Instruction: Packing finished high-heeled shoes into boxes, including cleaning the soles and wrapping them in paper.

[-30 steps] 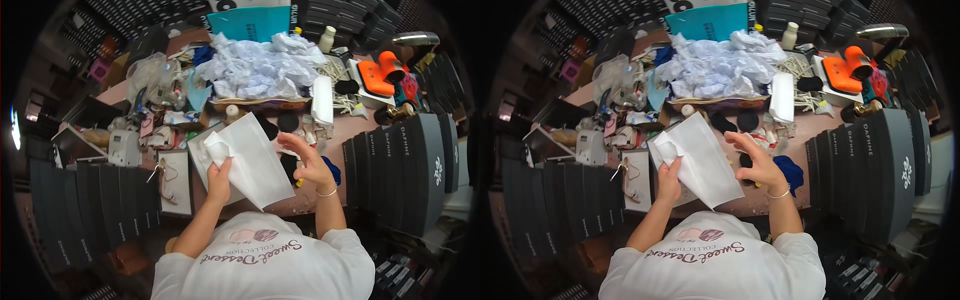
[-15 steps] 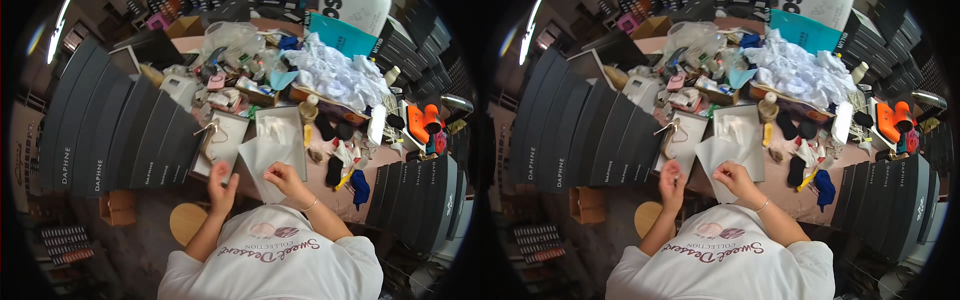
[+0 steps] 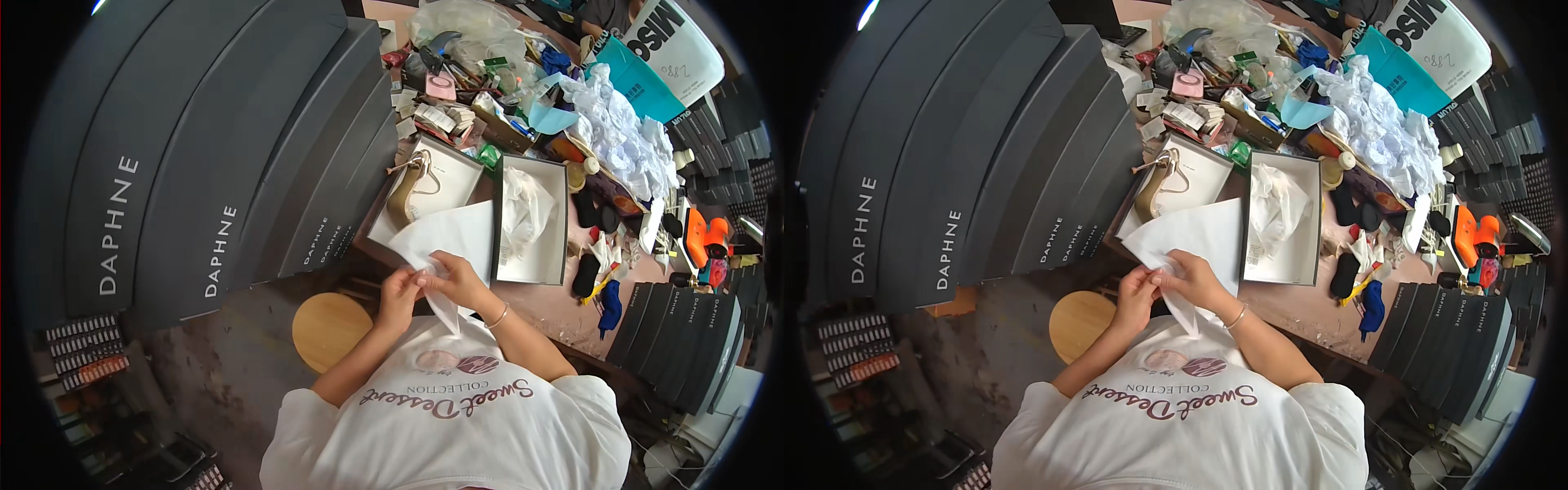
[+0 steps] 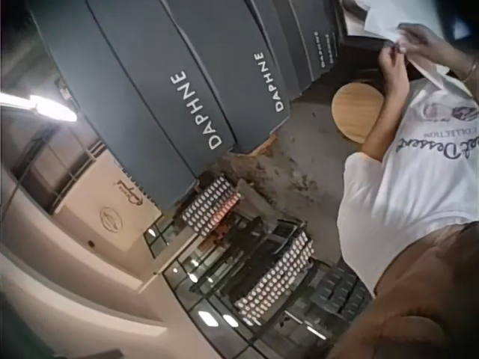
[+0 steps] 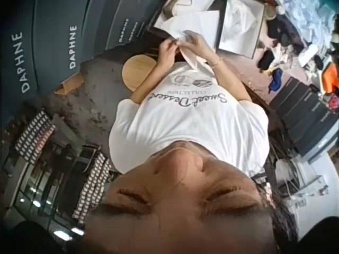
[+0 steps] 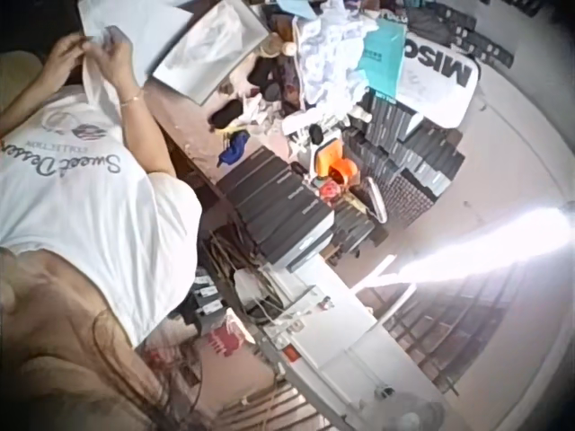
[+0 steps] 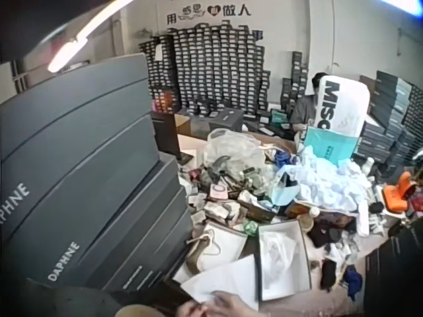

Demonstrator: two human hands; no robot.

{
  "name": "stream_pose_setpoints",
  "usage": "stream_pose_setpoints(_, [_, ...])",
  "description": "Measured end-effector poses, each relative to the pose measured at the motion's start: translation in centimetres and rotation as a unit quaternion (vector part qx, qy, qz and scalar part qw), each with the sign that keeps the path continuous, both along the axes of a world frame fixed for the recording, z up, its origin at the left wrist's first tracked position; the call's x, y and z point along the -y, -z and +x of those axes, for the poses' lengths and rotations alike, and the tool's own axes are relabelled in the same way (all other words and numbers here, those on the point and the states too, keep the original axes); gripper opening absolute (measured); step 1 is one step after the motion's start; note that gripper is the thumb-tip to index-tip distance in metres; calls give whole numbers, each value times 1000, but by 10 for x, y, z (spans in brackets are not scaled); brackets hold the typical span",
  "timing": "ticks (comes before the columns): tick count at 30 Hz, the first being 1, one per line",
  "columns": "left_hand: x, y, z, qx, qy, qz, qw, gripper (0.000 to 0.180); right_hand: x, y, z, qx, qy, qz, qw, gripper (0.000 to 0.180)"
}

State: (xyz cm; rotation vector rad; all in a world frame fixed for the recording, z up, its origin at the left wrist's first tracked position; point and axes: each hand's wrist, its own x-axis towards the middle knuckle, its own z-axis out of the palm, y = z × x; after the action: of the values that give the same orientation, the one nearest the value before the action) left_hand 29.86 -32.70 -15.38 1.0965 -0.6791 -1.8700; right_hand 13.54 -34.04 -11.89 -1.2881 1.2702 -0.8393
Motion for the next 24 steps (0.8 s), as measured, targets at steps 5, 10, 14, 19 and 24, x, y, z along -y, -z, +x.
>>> stream_pose_setpoints(5, [-6,26,65,84,-82,40,992,15,7,31,14,86,75,108,988,13])
stream_pose_setpoints(10, [-2,-29,79,636,29,-425,644,29,11,28,32,-106,-195,-116,968,18])
stream_pose_setpoints(14, [-3,1,92,482,91,-330,807,38,32,-4,46,-56,-293,-42,954,18])
stream_pose_setpoints(19, [-25,1,118,454,24,-236,859,35,127,62,-1,-426,-142,-277,850,22])
stream_pose_setpoints(24, [-32,-16,122,470,44,-199,859,33,186,110,-11,-565,-208,-402,689,21])
